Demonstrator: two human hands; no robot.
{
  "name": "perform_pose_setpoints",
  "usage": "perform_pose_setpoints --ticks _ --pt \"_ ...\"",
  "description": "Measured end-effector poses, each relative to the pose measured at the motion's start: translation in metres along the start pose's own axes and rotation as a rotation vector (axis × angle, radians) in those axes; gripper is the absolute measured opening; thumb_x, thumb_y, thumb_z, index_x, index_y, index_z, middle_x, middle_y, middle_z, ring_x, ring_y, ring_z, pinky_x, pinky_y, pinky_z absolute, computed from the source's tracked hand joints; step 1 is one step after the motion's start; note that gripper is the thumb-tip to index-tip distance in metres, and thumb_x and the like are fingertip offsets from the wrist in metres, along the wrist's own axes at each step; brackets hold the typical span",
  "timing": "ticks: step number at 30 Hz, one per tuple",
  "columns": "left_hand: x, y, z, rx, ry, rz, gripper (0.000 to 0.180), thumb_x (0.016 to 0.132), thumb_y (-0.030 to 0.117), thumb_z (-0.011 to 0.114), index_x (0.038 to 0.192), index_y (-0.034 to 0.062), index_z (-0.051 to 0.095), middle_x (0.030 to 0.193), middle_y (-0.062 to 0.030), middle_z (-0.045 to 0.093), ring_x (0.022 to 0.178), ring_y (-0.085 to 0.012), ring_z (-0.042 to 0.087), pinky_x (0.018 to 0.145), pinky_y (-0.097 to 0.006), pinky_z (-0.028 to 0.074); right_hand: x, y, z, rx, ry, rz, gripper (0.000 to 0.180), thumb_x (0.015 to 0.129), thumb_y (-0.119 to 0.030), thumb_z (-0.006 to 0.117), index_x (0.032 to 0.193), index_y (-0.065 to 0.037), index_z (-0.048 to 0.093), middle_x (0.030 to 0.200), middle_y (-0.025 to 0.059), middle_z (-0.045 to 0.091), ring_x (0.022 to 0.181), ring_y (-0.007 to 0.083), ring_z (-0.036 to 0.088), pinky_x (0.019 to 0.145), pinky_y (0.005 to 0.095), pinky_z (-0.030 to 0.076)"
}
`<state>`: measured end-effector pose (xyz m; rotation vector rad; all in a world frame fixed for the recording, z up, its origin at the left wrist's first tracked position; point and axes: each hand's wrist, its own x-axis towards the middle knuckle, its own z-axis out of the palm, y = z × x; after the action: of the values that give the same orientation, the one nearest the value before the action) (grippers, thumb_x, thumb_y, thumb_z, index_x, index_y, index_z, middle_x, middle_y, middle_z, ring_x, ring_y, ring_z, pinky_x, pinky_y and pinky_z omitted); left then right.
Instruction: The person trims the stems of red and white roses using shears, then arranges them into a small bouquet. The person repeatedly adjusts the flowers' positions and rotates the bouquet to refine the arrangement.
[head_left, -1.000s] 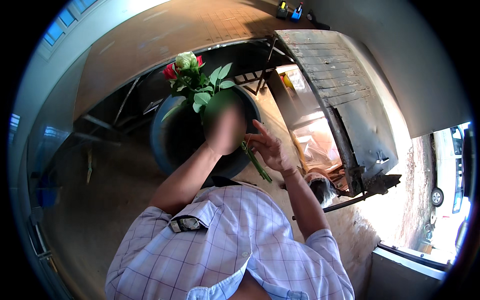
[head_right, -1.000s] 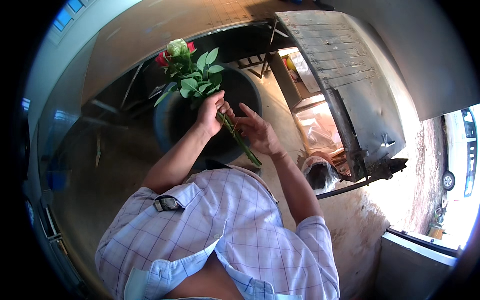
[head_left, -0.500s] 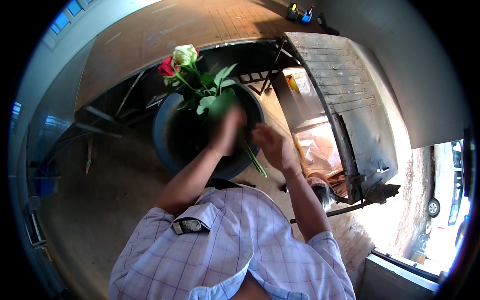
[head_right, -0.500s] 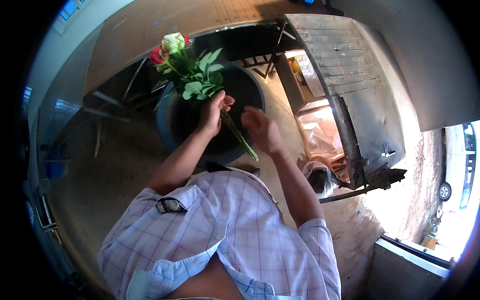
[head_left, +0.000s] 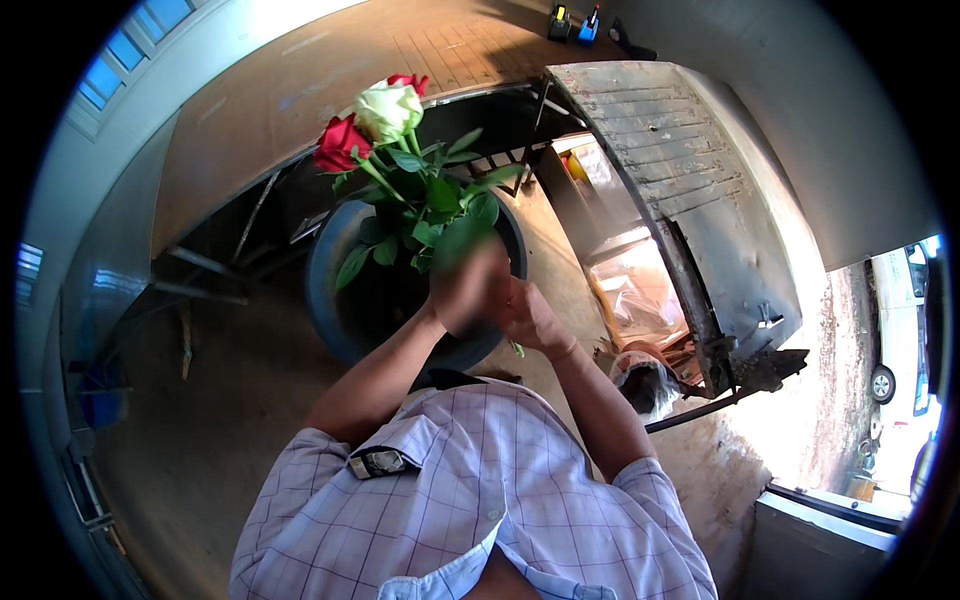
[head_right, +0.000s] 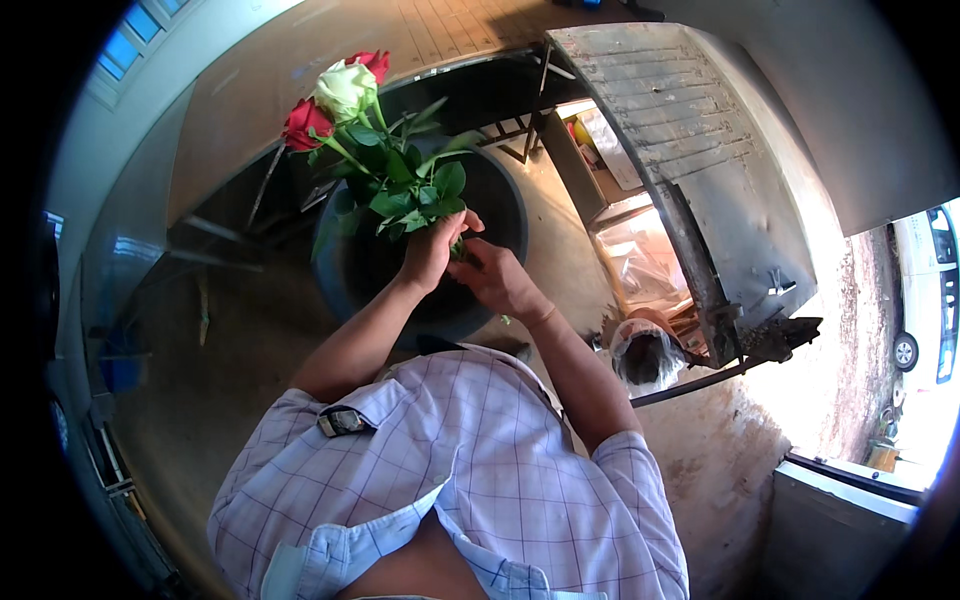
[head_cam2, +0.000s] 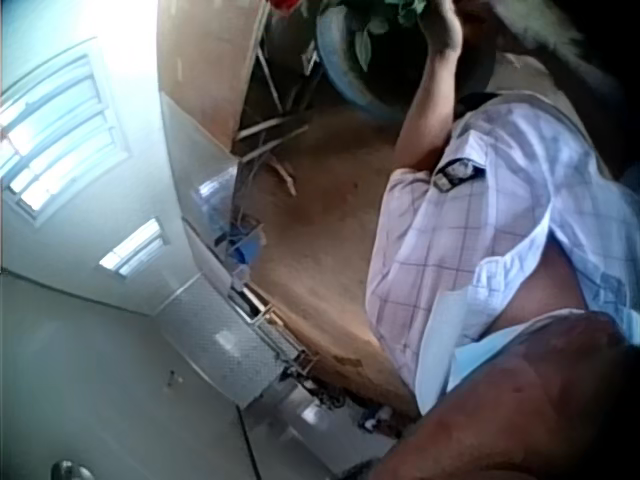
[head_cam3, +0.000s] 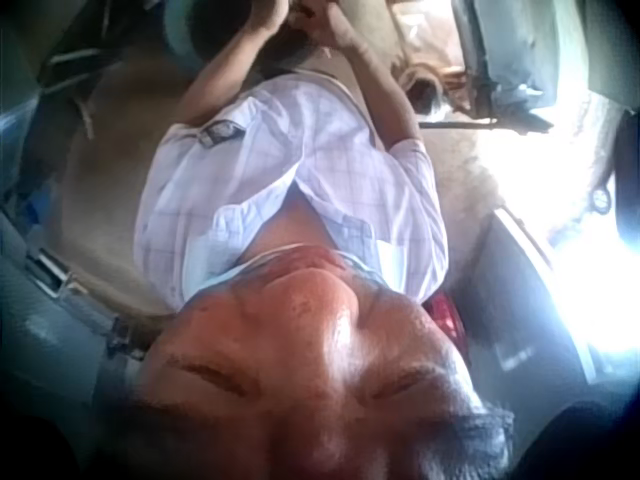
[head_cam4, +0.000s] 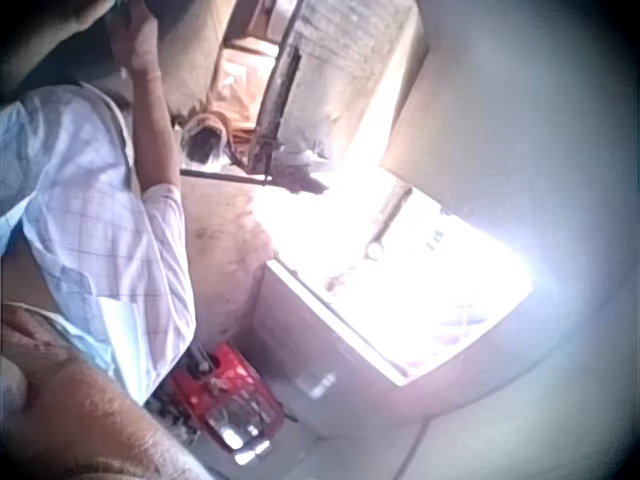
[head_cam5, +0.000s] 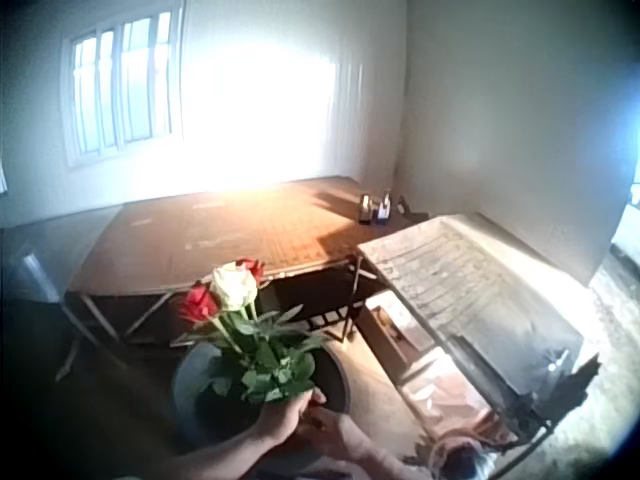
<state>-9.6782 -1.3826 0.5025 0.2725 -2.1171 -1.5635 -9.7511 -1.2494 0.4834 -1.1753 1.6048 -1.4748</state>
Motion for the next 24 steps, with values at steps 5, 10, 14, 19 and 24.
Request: perform_pose_setpoints --ticks 5,10,14,19,24 --pt "0.001 0.009 -0.001 -0.13 -0.158 -0.12 0.03 0.093 0.03 0.045 0.088 0.005 0.062 0.083 -0.0016 0.061 0.074 -0.0093 0.052 0.065 -0.025 0.04 0.001 0.001 0.009 0.086 0.145 -0.076 0.02 0.082 -0.01 0.066 0.096 -0.001 0.056 0.076 0.0012 0.052 0.07 0.0076 0.045 0.062 0.025 0.04" --pt "0.006 0.006 0.006 -0.163 -0.093 -0.123 0.03 0.092 0.03 0.049 0.09 0.0038 0.062 0.082 -0.0011 0.061 0.068 -0.0079 0.05 0.062 -0.025 0.041 0.003 -0.003 0.012 0.079 0.224 -0.097 0.027 0.082 -0.008 0.066 0.104 -0.001 0.054 0.079 -0.0002 0.053 0.071 0.0102 0.047 0.067 0.0249 0.042" --pt "0.01 0.004 0.011 -0.223 -0.03 -0.258 0.03 0.091 0.031 0.052 0.087 0.0037 0.063 0.078 -0.0012 0.06 0.068 -0.008 0.051 0.062 -0.026 0.042 -0.007 0.004 0.011 -0.051 0.234 -0.049 0.04 0.084 -0.014 0.065 0.119 -0.003 0.048 0.089 0.0092 0.061 0.077 0.0179 0.057 0.071 0.0312 0.045" --pt "0.011 0.009 0.024 0.007 -0.038 0.021 0.031 0.09 0.032 0.056 0.073 0.0058 0.057 0.066 -0.0008 0.054 0.063 -0.0099 0.05 0.057 -0.029 0.04 -0.018 0.038 0.009 -0.217 0.225 0.128 0.038 0.087 -0.018 0.06 0.119 -0.002 0.048 0.093 0.0166 0.063 0.084 0.0257 0.061 0.073 0.0352 0.047" --pt "0.002 -0.008 0.034 0.28 -0.177 0.28 0.021 0.087 0.03 0.06 0.088 0.0084 0.061 0.083 -0.0045 0.062 0.082 -0.0136 0.058 0.071 -0.032 0.047 -0.02 0.078 0.006 0.135 0.297 -0.013 0.032 0.089 -0.015 0.055 0.118 -0.001 0.051 0.101 0.0162 0.063 0.094 0.0267 0.061 0.079 0.0352 0.047"
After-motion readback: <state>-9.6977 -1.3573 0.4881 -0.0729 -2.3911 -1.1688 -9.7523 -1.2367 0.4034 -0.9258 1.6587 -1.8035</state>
